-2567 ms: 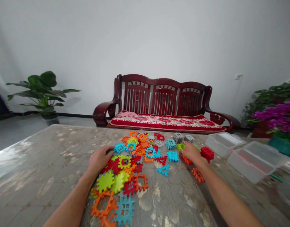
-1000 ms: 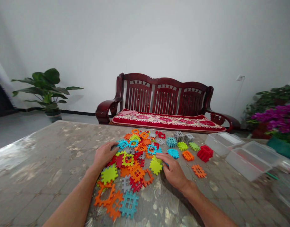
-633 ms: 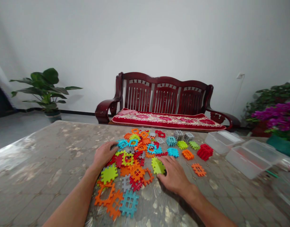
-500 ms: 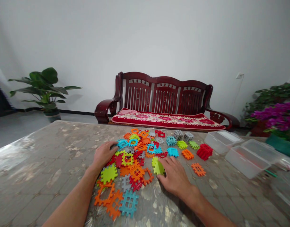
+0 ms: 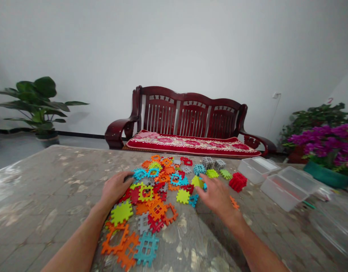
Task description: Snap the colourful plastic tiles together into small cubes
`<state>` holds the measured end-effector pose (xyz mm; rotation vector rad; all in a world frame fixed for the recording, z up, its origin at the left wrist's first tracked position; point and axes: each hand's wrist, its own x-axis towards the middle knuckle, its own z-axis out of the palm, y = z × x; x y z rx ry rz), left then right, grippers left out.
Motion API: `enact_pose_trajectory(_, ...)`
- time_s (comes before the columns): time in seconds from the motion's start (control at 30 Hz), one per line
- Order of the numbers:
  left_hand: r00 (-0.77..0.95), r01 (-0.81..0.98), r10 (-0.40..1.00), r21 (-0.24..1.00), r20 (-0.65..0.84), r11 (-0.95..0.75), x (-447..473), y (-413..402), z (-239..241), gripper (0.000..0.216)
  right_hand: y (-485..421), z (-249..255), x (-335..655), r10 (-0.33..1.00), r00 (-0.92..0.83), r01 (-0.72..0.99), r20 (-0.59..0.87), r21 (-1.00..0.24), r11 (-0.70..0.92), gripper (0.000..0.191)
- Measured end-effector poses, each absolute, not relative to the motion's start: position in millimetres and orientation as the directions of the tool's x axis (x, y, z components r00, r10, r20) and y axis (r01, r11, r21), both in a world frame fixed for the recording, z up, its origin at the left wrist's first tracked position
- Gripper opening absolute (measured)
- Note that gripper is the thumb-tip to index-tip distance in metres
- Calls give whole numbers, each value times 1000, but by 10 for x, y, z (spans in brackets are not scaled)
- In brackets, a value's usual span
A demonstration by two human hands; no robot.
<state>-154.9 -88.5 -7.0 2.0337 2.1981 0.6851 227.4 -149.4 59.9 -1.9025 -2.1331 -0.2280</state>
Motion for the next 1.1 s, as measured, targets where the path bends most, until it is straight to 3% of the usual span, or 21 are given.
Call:
enact_pose_trajectory(0.1,-129,930,962,367,240,34,-1543,-888,-65,39,-1189,757,2574,955,110,994,276,-15,-110,51)
enact_pose_trajectory(0.2,-131,929,960,368,247,32,-1544,-892,-71,39,-940,808,2779,954,199,974,225,58,-217,51)
enact_pose_trajectory(0.37,-123,930,962,367,245,26,-1548,-892,-75,39,-724,739,2841,963,199,967,180,127,-223,47)
enact_pose_trajectory(0.63,-137,923,956,383,259,29,-1550,-889,-79,37,-597,597,2830,970,205,967,129,129,-221,44)
enact_pose_trajectory(0.8,-135,923,955,385,264,24,-1548,-890,-84,37,-682,677,2828,964,190,965,188,147,-219,44)
enact_pose_trajectory(0.9,-130,926,958,376,254,26,-1543,-889,-81,38,-869,719,2698,962,123,989,246,56,-140,37)
enact_pose_trajectory(1.03,-128,925,956,378,263,20,-1541,-893,-80,37,-1215,627,2340,961,-172,961,215,-177,212,25)
enact_pose_trajectory(1.1,-130,925,955,380,268,19,-1542,-895,-82,36,-1356,542,2158,939,-278,926,201,-205,318,24)
